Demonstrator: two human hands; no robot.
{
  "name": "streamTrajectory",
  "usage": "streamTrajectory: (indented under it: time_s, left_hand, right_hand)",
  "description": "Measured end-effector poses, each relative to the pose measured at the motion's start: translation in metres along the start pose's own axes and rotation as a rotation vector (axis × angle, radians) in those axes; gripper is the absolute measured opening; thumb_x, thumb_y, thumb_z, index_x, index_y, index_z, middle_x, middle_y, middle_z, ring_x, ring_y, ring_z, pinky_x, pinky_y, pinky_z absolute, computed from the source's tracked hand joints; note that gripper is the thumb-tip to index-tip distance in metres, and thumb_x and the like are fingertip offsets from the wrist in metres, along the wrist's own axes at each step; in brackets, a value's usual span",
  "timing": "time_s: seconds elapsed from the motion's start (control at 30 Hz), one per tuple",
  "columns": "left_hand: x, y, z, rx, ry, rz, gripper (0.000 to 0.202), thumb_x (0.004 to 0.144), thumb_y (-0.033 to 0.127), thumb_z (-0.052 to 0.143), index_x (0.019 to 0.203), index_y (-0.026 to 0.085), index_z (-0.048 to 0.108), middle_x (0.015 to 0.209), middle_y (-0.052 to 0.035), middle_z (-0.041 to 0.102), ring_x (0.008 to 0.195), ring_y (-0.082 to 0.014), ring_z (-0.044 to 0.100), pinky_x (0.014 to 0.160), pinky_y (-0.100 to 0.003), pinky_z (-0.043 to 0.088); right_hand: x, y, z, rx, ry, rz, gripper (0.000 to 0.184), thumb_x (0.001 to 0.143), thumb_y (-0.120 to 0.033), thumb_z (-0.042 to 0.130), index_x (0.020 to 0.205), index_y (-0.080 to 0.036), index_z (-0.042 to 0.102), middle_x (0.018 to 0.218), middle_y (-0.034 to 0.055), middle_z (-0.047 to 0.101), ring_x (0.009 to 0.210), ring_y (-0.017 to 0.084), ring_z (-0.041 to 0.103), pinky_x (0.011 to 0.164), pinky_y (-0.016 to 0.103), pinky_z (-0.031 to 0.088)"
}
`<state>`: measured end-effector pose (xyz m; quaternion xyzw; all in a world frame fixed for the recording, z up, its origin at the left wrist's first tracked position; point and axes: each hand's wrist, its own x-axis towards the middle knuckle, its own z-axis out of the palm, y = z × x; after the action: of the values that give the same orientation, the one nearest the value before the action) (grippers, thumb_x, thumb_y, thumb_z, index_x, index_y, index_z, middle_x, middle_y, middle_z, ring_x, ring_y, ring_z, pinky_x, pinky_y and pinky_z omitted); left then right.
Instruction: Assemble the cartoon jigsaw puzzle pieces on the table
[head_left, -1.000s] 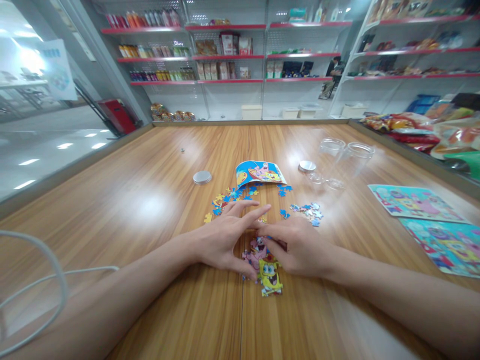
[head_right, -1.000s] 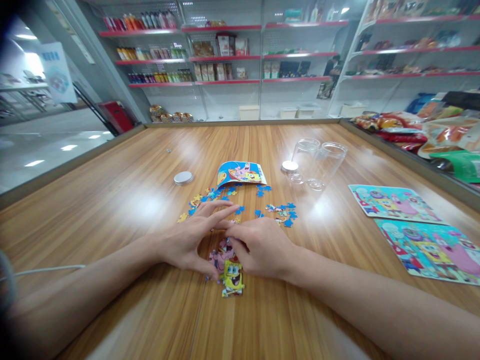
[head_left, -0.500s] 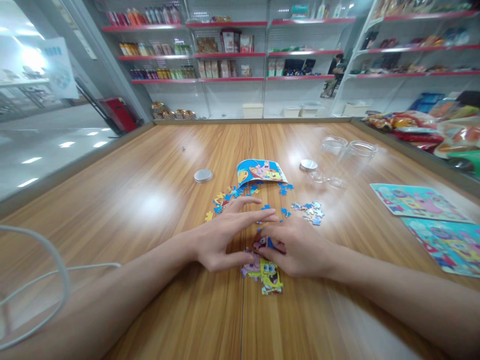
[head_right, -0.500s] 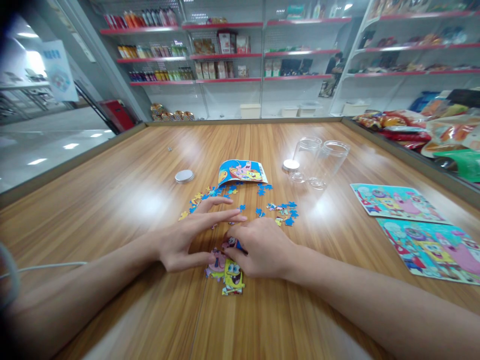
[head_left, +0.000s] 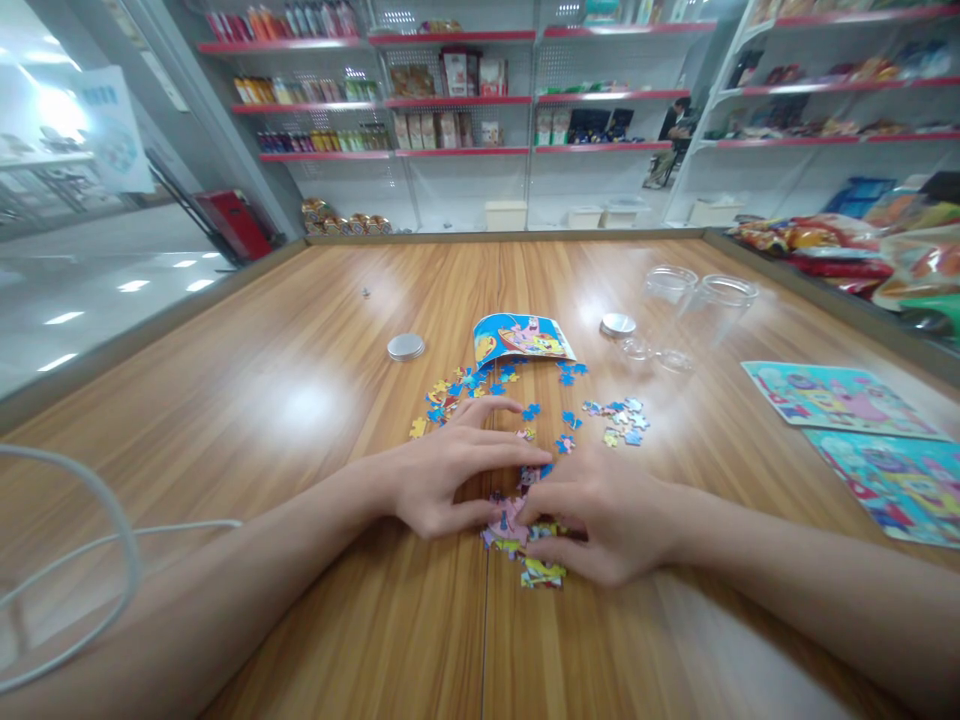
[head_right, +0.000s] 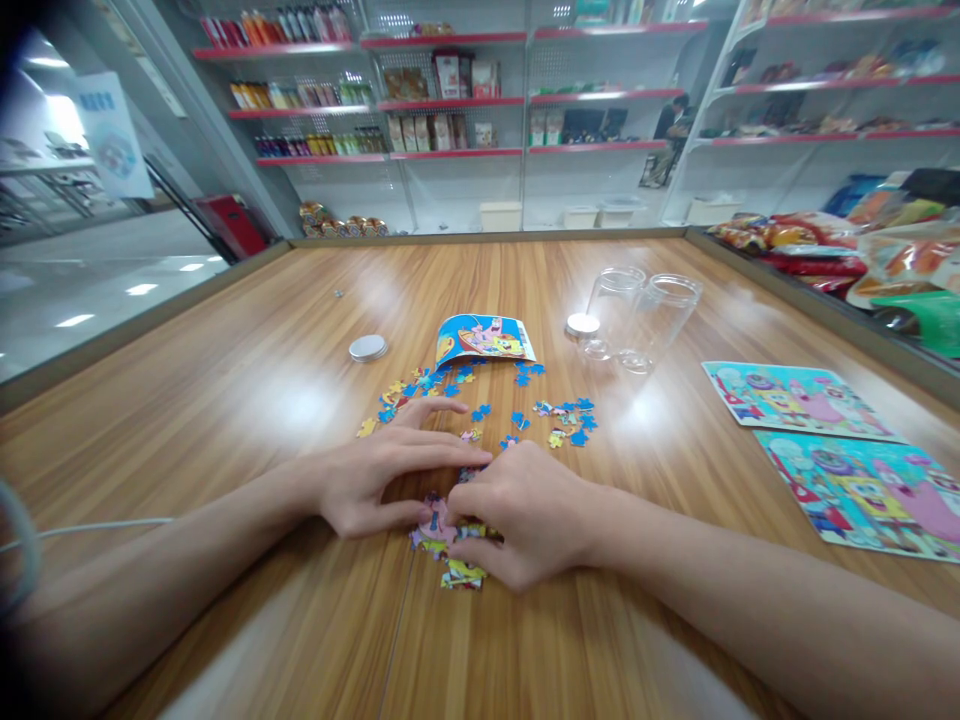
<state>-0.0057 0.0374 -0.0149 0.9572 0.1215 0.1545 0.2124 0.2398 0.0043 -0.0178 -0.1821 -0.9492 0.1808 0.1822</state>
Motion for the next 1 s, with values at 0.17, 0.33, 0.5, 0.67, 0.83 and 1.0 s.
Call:
streamTrajectory:
  time_s: [0.17,0.33,0.5,0.67,0.83,1.0]
  left_hand:
    - [0.003,0.002,-0.003,0.044,-0.001,0.050,0.045,0.088,0.028,0.063,0.133,0.024,0.060,0.143,-0.0094,0.060,0.135,-0.0346,0.052,0.122,-0.066,0.021]
    - [0.002,0.001,-0.002,0.059,-0.003,0.050,0.045,0.088,0.030,0.064,0.132,0.024,0.061,0.143,-0.0097,0.060,0.132,-0.0350,0.053,0.121,-0.067,0.022]
    - [0.001,0.000,0.000,0.082,-0.004,0.041,0.047,0.087,0.030,0.064,0.133,0.024,0.061,0.144,-0.0095,0.059,0.138,-0.0371,0.047,0.120,-0.067,0.023]
    - [0.001,0.001,0.000,0.084,-0.019,0.038,0.046,0.088,0.029,0.063,0.133,0.022,0.060,0.143,-0.0105,0.060,0.135,-0.0350,0.050,0.121,-0.066,0.023]
    - [0.001,0.001,0.000,0.097,-0.011,0.029,0.046,0.088,0.031,0.063,0.133,0.023,0.061,0.143,-0.0098,0.060,0.139,-0.0373,0.044,0.121,-0.066,0.024]
    - [0.001,0.001,0.001,0.105,0.001,0.040,0.046,0.088,0.031,0.062,0.133,0.023,0.061,0.142,-0.0098,0.060,0.137,-0.0376,0.045,0.121,-0.067,0.023]
  right_hand:
    - [-0.003,0.002,0.003,0.000,-0.002,-0.117,0.019,0.092,-0.039,0.064,0.084,-0.022,0.067,0.066,-0.0027,0.067,0.058,0.012,0.060,0.053,0.027,0.033]
    - [-0.004,0.001,-0.001,-0.017,-0.028,-0.160,0.011,0.092,-0.023,0.058,0.095,-0.022,0.068,0.069,-0.0014,0.069,0.061,0.013,0.060,0.055,0.027,0.034]
    - [-0.004,-0.003,0.003,-0.015,-0.018,-0.169,0.011,0.092,-0.025,0.060,0.086,-0.021,0.069,0.067,-0.0024,0.068,0.058,0.013,0.058,0.054,0.028,0.033]
    - [-0.004,-0.007,0.009,-0.044,-0.021,-0.142,0.015,0.093,-0.027,0.061,0.082,-0.020,0.069,0.067,-0.0016,0.069,0.057,0.013,0.059,0.052,0.028,0.034]
    - [0.002,-0.010,0.013,-0.084,-0.009,-0.112,0.021,0.097,-0.028,0.056,0.084,-0.019,0.070,0.070,-0.0002,0.071,0.060,0.013,0.062,0.056,0.027,0.039]
    - [0.005,-0.013,0.015,-0.111,-0.013,-0.091,0.018,0.097,-0.030,0.057,0.089,-0.021,0.070,0.073,-0.0009,0.072,0.063,0.014,0.063,0.057,0.027,0.040]
